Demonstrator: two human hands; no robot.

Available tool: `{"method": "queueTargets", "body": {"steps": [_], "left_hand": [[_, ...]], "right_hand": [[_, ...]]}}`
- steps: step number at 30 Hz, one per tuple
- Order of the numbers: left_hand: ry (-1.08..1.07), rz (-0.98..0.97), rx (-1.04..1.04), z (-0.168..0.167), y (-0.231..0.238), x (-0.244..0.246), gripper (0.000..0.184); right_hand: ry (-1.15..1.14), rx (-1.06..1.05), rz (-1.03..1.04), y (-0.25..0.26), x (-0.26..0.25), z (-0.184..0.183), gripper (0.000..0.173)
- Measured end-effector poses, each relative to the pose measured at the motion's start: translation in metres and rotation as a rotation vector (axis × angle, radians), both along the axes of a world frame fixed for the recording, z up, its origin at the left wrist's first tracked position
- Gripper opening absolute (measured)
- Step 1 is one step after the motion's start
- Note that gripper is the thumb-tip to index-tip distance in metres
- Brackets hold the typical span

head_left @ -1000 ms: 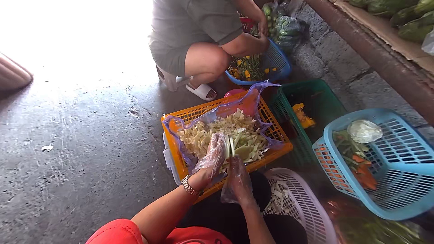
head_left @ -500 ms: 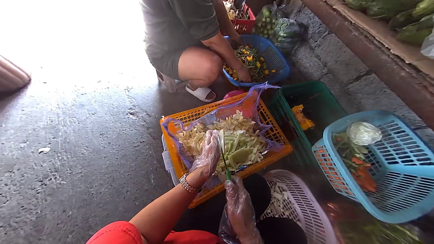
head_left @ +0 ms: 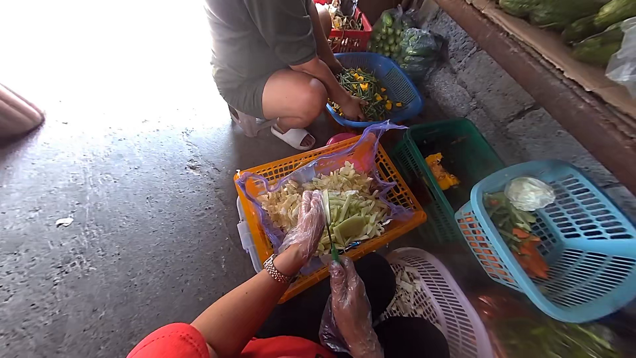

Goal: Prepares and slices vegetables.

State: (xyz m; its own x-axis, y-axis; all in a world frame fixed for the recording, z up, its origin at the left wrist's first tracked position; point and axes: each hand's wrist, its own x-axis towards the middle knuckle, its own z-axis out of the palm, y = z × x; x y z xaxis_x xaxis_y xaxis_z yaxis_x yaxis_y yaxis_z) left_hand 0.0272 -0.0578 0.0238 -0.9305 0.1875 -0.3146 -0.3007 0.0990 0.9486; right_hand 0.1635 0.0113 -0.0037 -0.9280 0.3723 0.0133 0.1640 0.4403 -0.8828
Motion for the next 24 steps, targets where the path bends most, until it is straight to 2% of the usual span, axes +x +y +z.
{"method": "queueTargets", "body": {"steps": [12, 19, 22, 24], "left_hand": [[-0.008, -0.024, 0.001, -0.005, -0.002, 0.001, 0.045], [0.046, -0.059, 0.019, -0.019, -0.003, -0.007, 0.033], [0.009, -0.026, 0.131, -0.030, -0.002, -0.016, 0.030], [-0.141, -0.028, 0.378, -0.042, 0.004, -0.022, 0.037]], "right_hand": [[-0.073, -0.038, -0.002, 0.003, -0.025, -0.004, 0.037], [-0.077, -0.035, -0.019, 0.020, -0.036, -0.002, 0.038], [-0.032, -0.041, -0.021, 0.021, -0.028, -0.005, 0.037], [-0.053, -0.072, -0.015, 0.019, -0.023, -0.007, 0.038]]}}
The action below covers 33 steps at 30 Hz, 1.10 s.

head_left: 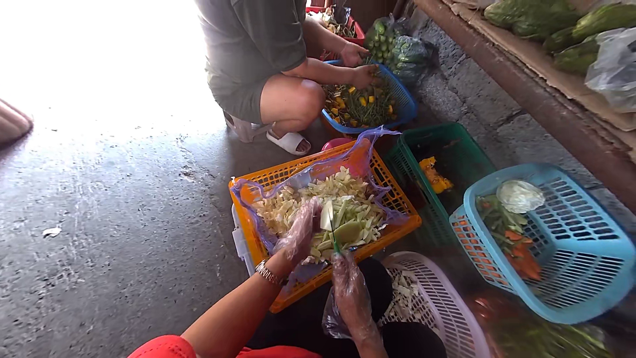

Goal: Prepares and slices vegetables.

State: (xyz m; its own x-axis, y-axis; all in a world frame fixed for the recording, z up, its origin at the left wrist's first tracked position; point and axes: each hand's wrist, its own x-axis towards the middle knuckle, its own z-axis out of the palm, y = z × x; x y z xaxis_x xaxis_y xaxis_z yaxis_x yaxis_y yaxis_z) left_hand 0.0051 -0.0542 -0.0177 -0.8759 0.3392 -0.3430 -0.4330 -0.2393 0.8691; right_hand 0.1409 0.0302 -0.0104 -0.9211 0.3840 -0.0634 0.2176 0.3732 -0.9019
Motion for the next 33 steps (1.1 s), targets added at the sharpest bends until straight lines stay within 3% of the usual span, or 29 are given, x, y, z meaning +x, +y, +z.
{"method": "queueTargets", "body": {"steps": [3, 7, 11, 16, 21, 26, 33], "left_hand": [[-0.395, 0.047, 0.414, -0.006, 0.013, -0.001, 0.041], [-0.514, 0.028, 0.705, 0.011, 0.020, 0.005, 0.037], [-0.443, 0.006, 0.648, 0.039, 0.018, 0.009, 0.037], [-0.393, -0.051, 0.509, 0.052, 0.014, 0.016, 0.035], [-0.360, -0.049, 0.449, 0.048, 0.013, 0.020, 0.036], [-0.183, -0.188, 0.448, 0.044, 0.008, 0.026, 0.040], [-0.266, -0.287, 0.445, 0.045, 0.008, 0.032, 0.045]], "right_hand": [[-0.011, -0.042, 0.001, -0.001, 0.001, -0.007, 0.041], [-0.005, -0.074, -0.009, -0.001, 0.008, -0.006, 0.041], [0.071, -0.078, -0.002, -0.006, 0.021, -0.006, 0.048], [0.156, 0.013, -0.016, -0.007, 0.026, 0.000, 0.054], [0.161, 0.017, 0.000, -0.005, 0.024, -0.002, 0.057], [0.112, 0.002, -0.005, -0.003, 0.022, -0.005, 0.057], [0.129, 0.005, -0.023, -0.001, 0.018, -0.011, 0.070]]}}
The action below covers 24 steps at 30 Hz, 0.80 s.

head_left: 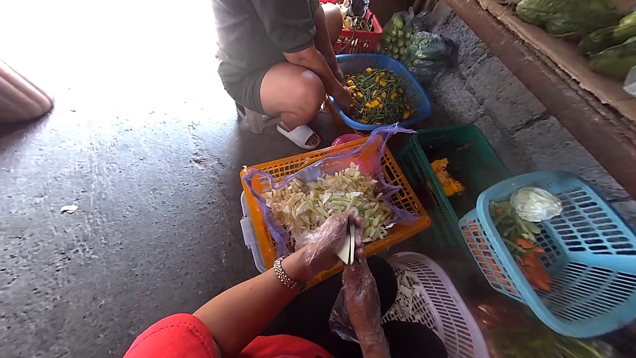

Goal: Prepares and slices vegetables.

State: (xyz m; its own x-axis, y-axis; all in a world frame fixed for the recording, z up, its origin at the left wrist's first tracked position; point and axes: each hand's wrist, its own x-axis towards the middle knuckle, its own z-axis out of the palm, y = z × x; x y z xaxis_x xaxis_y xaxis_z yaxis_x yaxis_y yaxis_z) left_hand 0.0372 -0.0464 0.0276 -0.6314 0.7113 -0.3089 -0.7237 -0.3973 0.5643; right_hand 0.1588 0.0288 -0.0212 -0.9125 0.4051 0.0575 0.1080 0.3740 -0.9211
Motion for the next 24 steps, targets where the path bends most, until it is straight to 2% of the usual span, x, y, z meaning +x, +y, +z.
{"method": "queueTargets", "body": {"steps": [2, 5, 8, 10, 13, 16, 19, 22, 24], "left_hand": [[-0.019, 0.022, 0.055, -0.003, 0.001, 0.002, 0.050], [0.181, 0.028, 0.145, -0.017, 0.000, 0.003, 0.065], [0.306, 0.016, 0.093, -0.020, -0.002, 0.002, 0.049], [0.250, 0.026, -0.004, -0.016, -0.003, 0.001, 0.037], [0.182, 0.059, -0.134, -0.015, -0.002, -0.002, 0.030], [0.181, 0.096, -0.240, -0.020, -0.001, -0.006, 0.034], [0.142, 0.134, -0.239, -0.024, 0.000, -0.009, 0.039], [0.008, 0.172, -0.102, -0.037, -0.001, -0.013, 0.041], [-0.137, 0.237, -0.064, -0.044, 0.000, -0.015, 0.033]], "right_hand": [[-0.020, 0.023, -0.022, -0.001, -0.001, 0.001, 0.064], [-0.103, 0.066, -0.080, -0.004, -0.004, 0.007, 0.052], [-0.191, 0.029, -0.060, -0.004, -0.005, 0.010, 0.043], [-0.259, -0.019, -0.018, -0.003, -0.008, 0.015, 0.040], [-0.378, -0.047, 0.048, 0.000, -0.015, 0.021, 0.036], [-0.481, -0.004, 0.090, 0.001, -0.025, 0.025, 0.034], [-0.504, -0.037, 0.099, 0.003, -0.033, 0.024, 0.033], [-0.463, -0.206, 0.109, 0.011, -0.041, 0.015, 0.040], [-0.416, -0.471, 0.104, 0.014, -0.044, 0.018, 0.043]]}}
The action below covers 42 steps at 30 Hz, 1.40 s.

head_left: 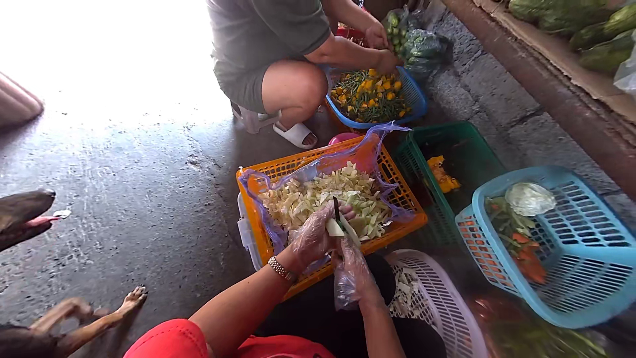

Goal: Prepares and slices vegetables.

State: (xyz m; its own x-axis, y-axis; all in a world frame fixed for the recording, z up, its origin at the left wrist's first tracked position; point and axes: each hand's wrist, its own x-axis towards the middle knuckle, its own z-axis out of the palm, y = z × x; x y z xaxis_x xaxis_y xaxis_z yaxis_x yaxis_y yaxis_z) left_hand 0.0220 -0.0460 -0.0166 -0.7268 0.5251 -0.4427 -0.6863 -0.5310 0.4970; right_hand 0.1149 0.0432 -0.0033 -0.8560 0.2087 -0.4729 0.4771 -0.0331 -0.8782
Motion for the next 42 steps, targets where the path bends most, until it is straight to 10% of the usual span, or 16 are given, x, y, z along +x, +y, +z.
{"method": "queueTargets", "body": {"steps": [3, 9, 42], "left_hand": [[-0.147, 0.184, 0.006, -0.006, 0.000, -0.011, 0.024], [-0.266, 0.210, 0.117, 0.014, -0.009, -0.032, 0.028], [0.001, 0.141, 0.100, 0.032, 0.006, 0.012, 0.037]], "right_hand": [[-0.069, -0.396, -0.178, -0.004, -0.004, 0.011, 0.046], [0.225, 0.257, 0.091, -0.010, 0.024, 0.000, 0.042], [0.292, 0.400, -0.073, -0.031, 0.031, -0.012, 0.045]]}}
